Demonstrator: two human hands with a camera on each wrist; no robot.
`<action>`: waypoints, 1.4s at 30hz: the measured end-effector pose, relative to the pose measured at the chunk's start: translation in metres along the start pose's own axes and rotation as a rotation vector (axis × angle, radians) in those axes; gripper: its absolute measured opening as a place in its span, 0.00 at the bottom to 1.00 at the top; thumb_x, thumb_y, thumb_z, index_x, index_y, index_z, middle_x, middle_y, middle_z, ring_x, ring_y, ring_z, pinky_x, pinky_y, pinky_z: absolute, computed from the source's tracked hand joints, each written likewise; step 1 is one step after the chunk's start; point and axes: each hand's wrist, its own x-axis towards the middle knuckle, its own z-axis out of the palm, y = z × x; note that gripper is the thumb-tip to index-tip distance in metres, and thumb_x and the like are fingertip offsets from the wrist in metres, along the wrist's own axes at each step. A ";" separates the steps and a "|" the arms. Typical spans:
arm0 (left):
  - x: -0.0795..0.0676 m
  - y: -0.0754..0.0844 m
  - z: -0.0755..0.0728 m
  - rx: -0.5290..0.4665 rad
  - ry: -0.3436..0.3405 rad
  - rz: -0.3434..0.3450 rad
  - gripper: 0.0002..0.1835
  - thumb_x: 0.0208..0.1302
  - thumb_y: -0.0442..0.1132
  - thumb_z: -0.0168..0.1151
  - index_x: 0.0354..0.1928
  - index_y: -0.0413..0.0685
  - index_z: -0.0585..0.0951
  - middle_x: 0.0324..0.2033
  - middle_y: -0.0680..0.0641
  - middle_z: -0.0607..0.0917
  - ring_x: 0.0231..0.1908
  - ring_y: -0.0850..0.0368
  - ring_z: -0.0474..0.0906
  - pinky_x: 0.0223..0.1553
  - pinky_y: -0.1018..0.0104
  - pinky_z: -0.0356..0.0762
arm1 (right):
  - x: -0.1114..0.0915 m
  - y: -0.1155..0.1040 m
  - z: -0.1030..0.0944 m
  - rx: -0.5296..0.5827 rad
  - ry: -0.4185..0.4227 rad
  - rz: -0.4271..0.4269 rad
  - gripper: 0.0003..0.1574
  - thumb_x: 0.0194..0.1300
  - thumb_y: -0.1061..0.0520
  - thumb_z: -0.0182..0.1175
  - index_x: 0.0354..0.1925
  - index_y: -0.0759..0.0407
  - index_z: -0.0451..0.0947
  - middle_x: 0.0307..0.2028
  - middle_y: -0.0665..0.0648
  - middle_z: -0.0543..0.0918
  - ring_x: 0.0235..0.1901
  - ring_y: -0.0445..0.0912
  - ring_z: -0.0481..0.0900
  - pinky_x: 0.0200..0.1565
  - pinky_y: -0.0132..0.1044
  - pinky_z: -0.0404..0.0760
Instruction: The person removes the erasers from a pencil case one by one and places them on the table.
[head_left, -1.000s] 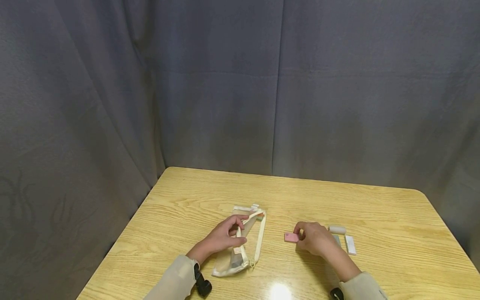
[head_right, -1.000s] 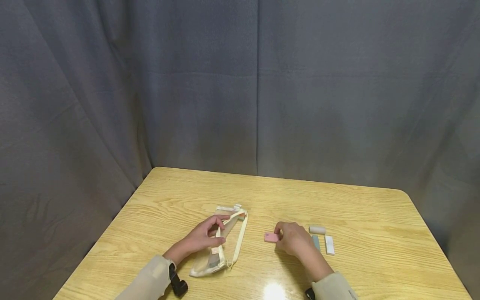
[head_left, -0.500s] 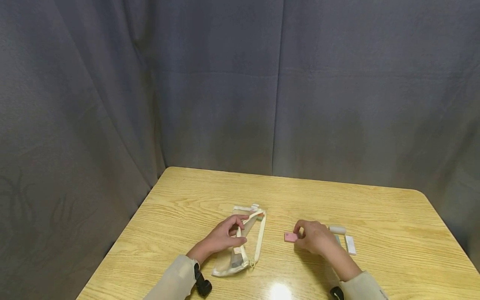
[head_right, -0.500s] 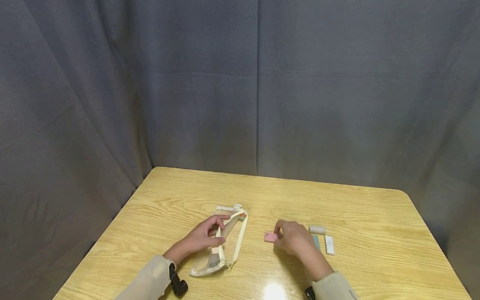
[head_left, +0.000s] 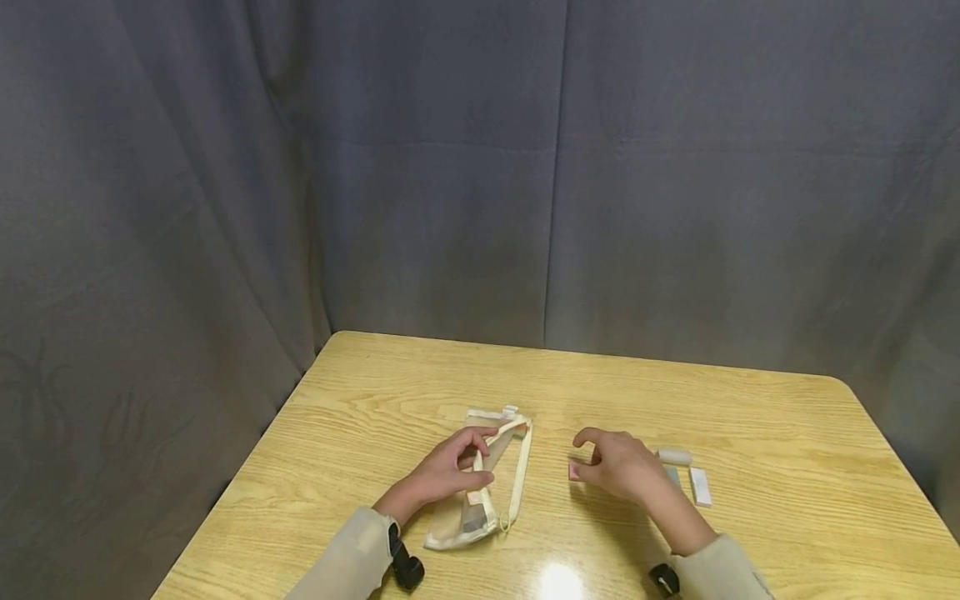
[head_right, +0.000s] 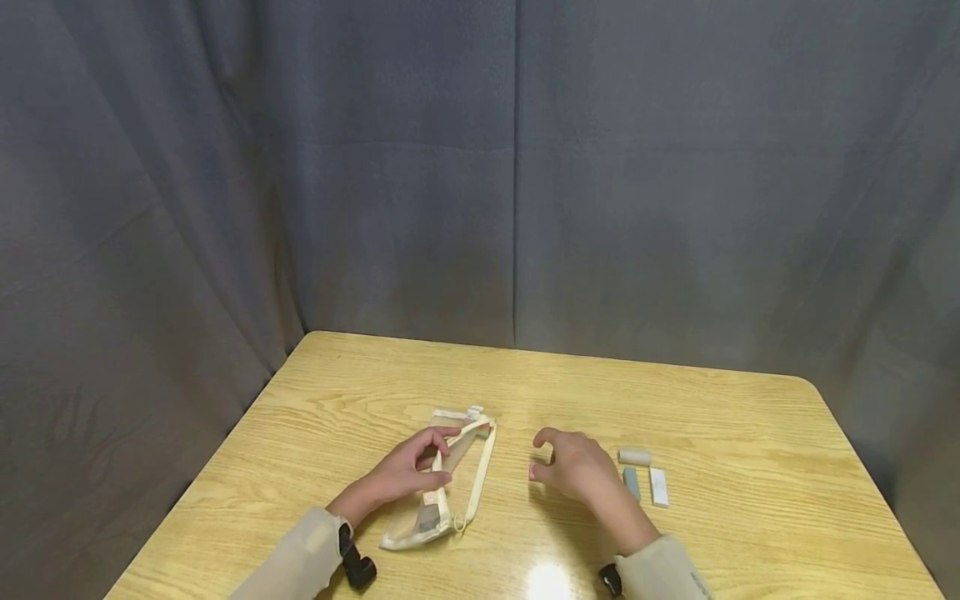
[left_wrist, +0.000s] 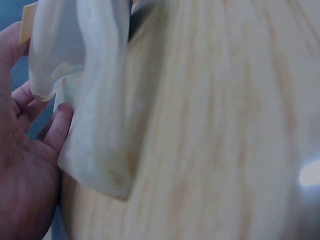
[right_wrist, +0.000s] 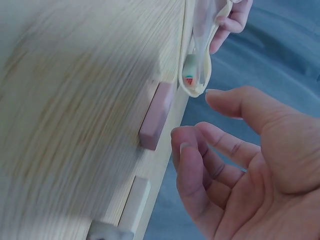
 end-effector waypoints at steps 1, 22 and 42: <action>0.000 0.001 0.000 -0.004 -0.003 0.002 0.14 0.65 0.37 0.68 0.47 0.47 0.73 0.72 0.50 0.69 0.72 0.45 0.63 0.69 0.45 0.64 | 0.000 -0.002 0.000 0.003 0.002 -0.009 0.25 0.66 0.51 0.69 0.58 0.56 0.79 0.27 0.49 0.80 0.21 0.43 0.73 0.25 0.38 0.71; 0.002 0.001 0.001 -0.035 0.008 0.007 0.14 0.66 0.37 0.68 0.48 0.45 0.73 0.72 0.48 0.69 0.72 0.43 0.64 0.69 0.44 0.63 | 0.017 -0.031 0.027 0.030 0.078 -0.084 0.29 0.63 0.53 0.70 0.61 0.53 0.79 0.23 0.45 0.77 0.20 0.41 0.71 0.23 0.36 0.69; 0.001 0.001 -0.003 -0.015 -0.013 0.019 0.16 0.64 0.37 0.69 0.47 0.44 0.73 0.72 0.49 0.70 0.31 0.59 0.64 0.40 0.69 0.66 | 0.040 -0.042 0.058 -0.103 0.069 -0.036 0.39 0.61 0.53 0.68 0.70 0.49 0.72 0.20 0.49 0.76 0.16 0.41 0.65 0.18 0.35 0.64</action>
